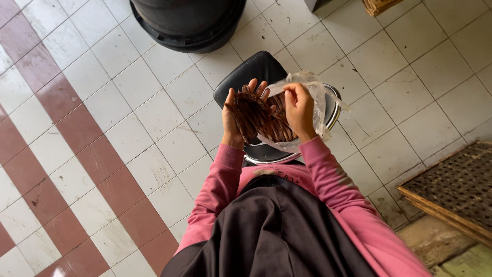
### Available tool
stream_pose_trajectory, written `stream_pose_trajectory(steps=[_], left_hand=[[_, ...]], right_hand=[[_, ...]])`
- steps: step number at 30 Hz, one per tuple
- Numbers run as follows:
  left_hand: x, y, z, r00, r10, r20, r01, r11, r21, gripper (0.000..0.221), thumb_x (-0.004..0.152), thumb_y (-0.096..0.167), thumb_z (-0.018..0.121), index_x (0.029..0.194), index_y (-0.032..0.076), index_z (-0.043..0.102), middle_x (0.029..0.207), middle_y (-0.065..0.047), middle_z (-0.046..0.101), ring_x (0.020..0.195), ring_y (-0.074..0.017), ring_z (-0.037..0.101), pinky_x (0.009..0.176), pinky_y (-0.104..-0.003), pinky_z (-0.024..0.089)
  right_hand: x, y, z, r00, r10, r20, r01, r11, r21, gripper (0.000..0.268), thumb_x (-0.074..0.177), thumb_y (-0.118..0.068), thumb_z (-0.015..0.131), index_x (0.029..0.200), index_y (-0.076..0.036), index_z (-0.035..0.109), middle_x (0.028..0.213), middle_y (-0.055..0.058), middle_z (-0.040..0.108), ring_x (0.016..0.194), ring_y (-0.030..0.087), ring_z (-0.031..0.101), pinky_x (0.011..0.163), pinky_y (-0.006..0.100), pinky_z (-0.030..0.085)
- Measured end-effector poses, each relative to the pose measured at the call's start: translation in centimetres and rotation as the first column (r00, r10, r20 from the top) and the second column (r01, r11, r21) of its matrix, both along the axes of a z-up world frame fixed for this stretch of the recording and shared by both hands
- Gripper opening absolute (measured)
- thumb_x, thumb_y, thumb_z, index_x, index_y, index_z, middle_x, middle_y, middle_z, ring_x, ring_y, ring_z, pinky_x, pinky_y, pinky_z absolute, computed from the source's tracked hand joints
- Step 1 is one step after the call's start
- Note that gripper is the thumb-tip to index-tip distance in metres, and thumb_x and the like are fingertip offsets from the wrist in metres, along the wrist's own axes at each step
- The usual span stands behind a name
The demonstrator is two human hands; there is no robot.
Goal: The person picks up dried banana slices from a drying rack and places them into a clear plastic bag.
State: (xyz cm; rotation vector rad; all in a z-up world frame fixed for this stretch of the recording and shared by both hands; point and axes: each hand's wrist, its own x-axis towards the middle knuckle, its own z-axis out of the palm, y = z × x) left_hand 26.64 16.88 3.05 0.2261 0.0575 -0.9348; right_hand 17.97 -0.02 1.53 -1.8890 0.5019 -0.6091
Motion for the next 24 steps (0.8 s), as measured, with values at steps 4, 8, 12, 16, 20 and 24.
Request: stream_pose_trajectory(steps=[4, 8, 12, 16, 20, 24], left_hand=[[0.1, -1.6, -1.9, 0.999, -0.028, 0.023, 0.027, 0.999, 0.040, 0.065, 0.115, 0.050, 0.045, 0.160, 0.003, 0.044, 0.159, -0.020, 0.048, 0.143, -0.0320, 0.050, 0.120, -0.051, 0.045], [0.4, -2.3, -2.2, 0.997, -0.060, 0.040, 0.063, 0.994, -0.088, 0.061, 0.126, 0.048, 0.044, 0.158, -0.003, 0.048, 0.144, -0.023, 0.053, 0.137, -0.0336, 0.052, 0.120, -0.047, 0.047], [0.1, -1.9, -1.5, 0.999, -0.016, -0.037, 0.015, 1.000, -0.020, 0.072, 0.106, 0.060, 0.041, 0.150, 0.003, 0.048, 0.153, -0.020, 0.052, 0.140, -0.0332, 0.051, 0.118, -0.054, 0.044], [1.9, 0.0, -0.4, 0.995, 0.072, 0.063, -0.064, 0.991, -0.121, 0.073, 0.104, 0.063, 0.040, 0.151, 0.008, 0.048, 0.155, -0.016, 0.050, 0.143, -0.0308, 0.049, 0.117, -0.062, 0.040], [2.9, 2.0, 0.0, 0.986, 0.143, 0.083, -0.131, 0.983, -0.131, 0.068, 0.106, 0.059, 0.040, 0.152, 0.009, 0.047, 0.157, -0.015, 0.048, 0.148, -0.0299, 0.045, 0.120, -0.063, 0.039], [2.5, 1.9, -0.3, 0.990, 0.133, 0.042, -0.125, 0.980, -0.154, 0.070, 0.107, 0.059, 0.041, 0.155, 0.007, 0.045, 0.159, -0.017, 0.046, 0.149, -0.0314, 0.042, 0.120, -0.064, 0.037]], right_hand=[[-0.8, 1.4, 7.2, 0.981, 0.133, 0.144, -0.078, 0.939, -0.334, 0.021, 0.092, -0.006, 0.072, 0.112, -0.004, 0.072, 0.104, 0.009, 0.063, 0.087, 0.025, 0.063, 0.077, 0.036, 0.053], [0.1, 2.1, 8.9, 0.971, 0.187, 0.150, -0.105, 0.892, -0.439, 0.020, 0.086, -0.003, 0.077, 0.104, -0.007, 0.070, 0.107, 0.007, 0.064, 0.097, 0.020, 0.063, 0.086, 0.030, 0.052], [-0.3, 0.5, 5.4, 0.973, 0.162, 0.164, -0.197, 0.953, 0.229, 0.016, 0.098, -0.001, 0.073, 0.110, -0.004, 0.064, 0.101, 0.003, 0.068, 0.089, 0.012, 0.066, 0.079, 0.025, 0.054], [-0.9, -3.0, -0.7, 0.978, 0.163, -0.128, -0.120, 0.950, 0.288, 0.016, 0.094, -0.003, 0.073, 0.107, -0.006, 0.065, 0.093, 0.003, 0.072, 0.081, 0.013, 0.069, 0.070, 0.027, 0.056], [1.2, -2.2, -9.3, 0.848, 0.191, -0.494, -0.103, 0.974, 0.200, 0.018, 0.085, -0.005, 0.079, 0.098, -0.004, 0.068, 0.086, 0.007, 0.074, 0.078, 0.017, 0.071, 0.066, 0.030, 0.056], [5.0, 0.7, -17.6, 0.903, 0.039, -0.428, 0.050, 0.980, 0.195, 0.015, 0.084, -0.007, 0.079, 0.093, -0.002, 0.068, 0.085, 0.011, 0.074, 0.075, 0.021, 0.071, 0.066, 0.035, 0.056]])
